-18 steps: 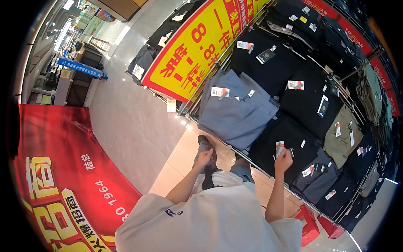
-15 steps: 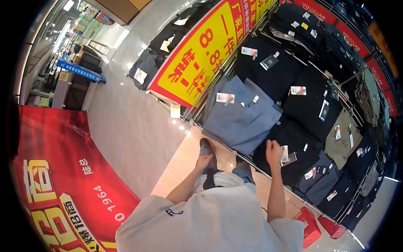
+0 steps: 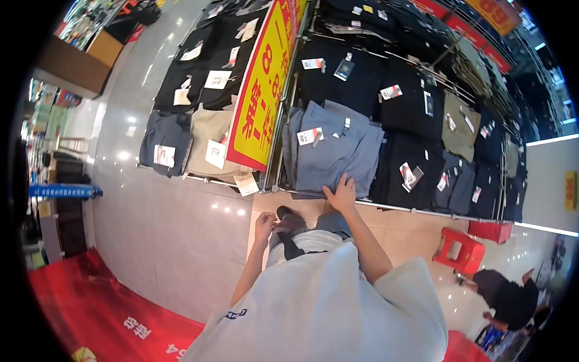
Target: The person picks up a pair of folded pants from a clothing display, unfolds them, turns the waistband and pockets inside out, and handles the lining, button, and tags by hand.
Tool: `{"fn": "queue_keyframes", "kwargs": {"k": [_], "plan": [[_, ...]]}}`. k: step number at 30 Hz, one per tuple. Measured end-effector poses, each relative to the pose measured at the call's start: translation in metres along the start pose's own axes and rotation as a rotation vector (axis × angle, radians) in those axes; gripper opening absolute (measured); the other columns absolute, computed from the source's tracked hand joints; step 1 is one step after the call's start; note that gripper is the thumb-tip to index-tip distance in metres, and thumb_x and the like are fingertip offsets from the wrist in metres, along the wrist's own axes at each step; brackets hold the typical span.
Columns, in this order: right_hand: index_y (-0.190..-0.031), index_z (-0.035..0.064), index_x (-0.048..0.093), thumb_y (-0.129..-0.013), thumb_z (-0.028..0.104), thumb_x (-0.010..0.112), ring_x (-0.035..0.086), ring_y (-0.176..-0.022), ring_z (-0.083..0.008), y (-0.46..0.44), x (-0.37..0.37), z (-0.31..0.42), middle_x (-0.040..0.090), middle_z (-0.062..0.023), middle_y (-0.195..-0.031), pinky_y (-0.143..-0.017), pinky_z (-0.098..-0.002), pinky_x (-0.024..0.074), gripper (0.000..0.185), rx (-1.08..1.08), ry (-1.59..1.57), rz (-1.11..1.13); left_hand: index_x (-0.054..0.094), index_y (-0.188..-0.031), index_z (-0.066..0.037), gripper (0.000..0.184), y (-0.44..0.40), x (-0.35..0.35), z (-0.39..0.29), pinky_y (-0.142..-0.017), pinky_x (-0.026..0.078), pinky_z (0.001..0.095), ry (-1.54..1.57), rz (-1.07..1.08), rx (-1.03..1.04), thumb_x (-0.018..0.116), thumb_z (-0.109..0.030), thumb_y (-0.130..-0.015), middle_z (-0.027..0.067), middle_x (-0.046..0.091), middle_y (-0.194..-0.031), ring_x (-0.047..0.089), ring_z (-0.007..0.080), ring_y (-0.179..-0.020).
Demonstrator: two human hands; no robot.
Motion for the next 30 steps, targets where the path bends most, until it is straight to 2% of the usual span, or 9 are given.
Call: {"fn": "queue_keyframes", "kwargs": {"k": [3,6,13,15,17,18,22,29,30], "plan": [[-0.145,-0.0073,0.038,-0.085,0.057,0.067,0.047,-0.124,-0.0569,0.01,-0.009,0.004,0.042,-0.0447,-0.136,-0.103,-0.0541,0.0427,0.093,0.021,-0.084,0.039,0.061,-0.104,-0.006,0.013,-0.034,0.031,-0.024,-0.067,0.048,0.024,-0.102,0.166,0.047,0.061,-0.017,-0.097,0.0025,0.065,-0.088,0.061,0.0101,-0.075],[-0.143,-0.0055,0.043,-0.085,0.052,0.069,0.05,-0.121,-0.0543,0.033,-0.011,0.001,0.047,-0.0419,-0.134,-0.101,-0.0524,0.0444,0.085,-0.016,-0.192,-0.054,0.063,-0.106,-0.003,0.015,-0.052,0.079,-0.08,-0.066,0.048,0.0228,-0.23,0.248,0.478,0.063,-0.014,-0.096,0.0027,0.065,-0.086,0.059,0.0087,-0.075],[-0.138,-0.0063,0.049,-0.086,0.03,0.073,0.056,-0.117,-0.048,0.084,-0.022,0.006,0.058,-0.0343,-0.125,-0.099,-0.0475,0.0473,0.068,-0.067,-0.363,-0.068,0.049,-0.135,0.003,0.058,-0.095,0.14,-0.156,-0.101,0.045,0.0392,-0.316,0.218,0.652,0.072,-0.022,-0.089,0.0229,0.059,-0.126,0.058,0.0334,-0.116],[-0.125,-0.0047,0.06,-0.089,0.026,0.07,0.067,-0.099,-0.0385,0.094,-0.021,-0.004,0.068,-0.0267,-0.104,-0.086,-0.0419,0.0534,0.048,0.047,-0.495,-0.059,0.044,-0.139,0.005,0.063,-0.105,0.149,-0.166,-0.104,0.042,0.0372,-0.473,0.136,0.777,0.072,-0.022,-0.09,0.0213,0.054,-0.133,0.052,0.0301,-0.124],[-0.12,-0.0049,0.064,-0.093,0.022,0.067,0.073,-0.082,-0.0286,0.109,-0.011,-0.02,0.073,-0.0204,-0.09,-0.076,-0.035,0.0567,0.038,0.102,-0.587,-0.152,0.04,-0.141,0.01,0.075,-0.107,0.16,-0.184,-0.11,0.036,0.0436,-0.478,0.129,0.807,0.075,-0.026,-0.085,0.0296,0.05,-0.136,0.047,0.0417,-0.128],[-0.107,-0.0046,0.068,-0.095,0.016,0.064,0.068,-0.066,-0.0165,0.115,-0.015,-0.022,0.07,-0.0154,-0.076,-0.061,-0.0304,0.0526,0.024,0.111,-0.763,-0.196,0.039,-0.142,0.01,0.077,-0.114,0.164,-0.186,-0.11,0.036,0.0437,-0.496,0.111,0.821,0.076,-0.027,-0.085,0.0304,0.049,-0.137,0.047,0.042,-0.128],[-0.09,-0.0024,0.07,-0.097,0.015,0.062,0.051,-0.05,-0.0103,0.105,-0.053,-0.063,0.062,-0.0089,-0.06,-0.046,-0.0308,0.0372,0.02,0.201,-0.635,-0.343,0.035,-0.144,0.011,0.088,-0.128,0.177,-0.202,-0.111,0.035,0.043,-0.525,-0.004,0.817,0.079,-0.03,-0.081,0.0327,0.047,-0.139,0.046,0.0433,-0.13],[-0.096,-0.0024,0.067,-0.097,0.019,0.063,0.053,-0.054,-0.0066,0.052,-0.056,-0.141,0.059,-0.0023,-0.063,-0.049,-0.0257,0.0413,0.021,0.288,-0.913,-0.344,0.033,-0.144,0.013,0.092,-0.167,0.194,-0.221,-0.11,0.038,0.039,-0.584,-0.036,0.717,0.08,-0.033,-0.08,0.0325,0.047,-0.141,0.048,0.0396,-0.132],[-0.097,-0.0006,0.069,-0.094,0.021,0.065,0.057,-0.056,-0.012,0.045,-0.054,-0.148,0.063,-0.0093,-0.065,-0.054,-0.0295,0.0446,0.022,0.322,-0.906,-0.3,0.034,-0.144,0.013,0.091,-0.171,0.199,-0.226,-0.11,0.038,0.0383,-0.61,-0.034,0.679,0.08,-0.034,-0.081,0.0316,0.047,-0.142,0.049,0.0383,-0.132]]}}
Point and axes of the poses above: each hand's wrist, its own y-axis away from the middle knuckle, its own x-axis out of the palm, z = x × y, the point moved 6 cm from there along -y, towards the middle knuckle
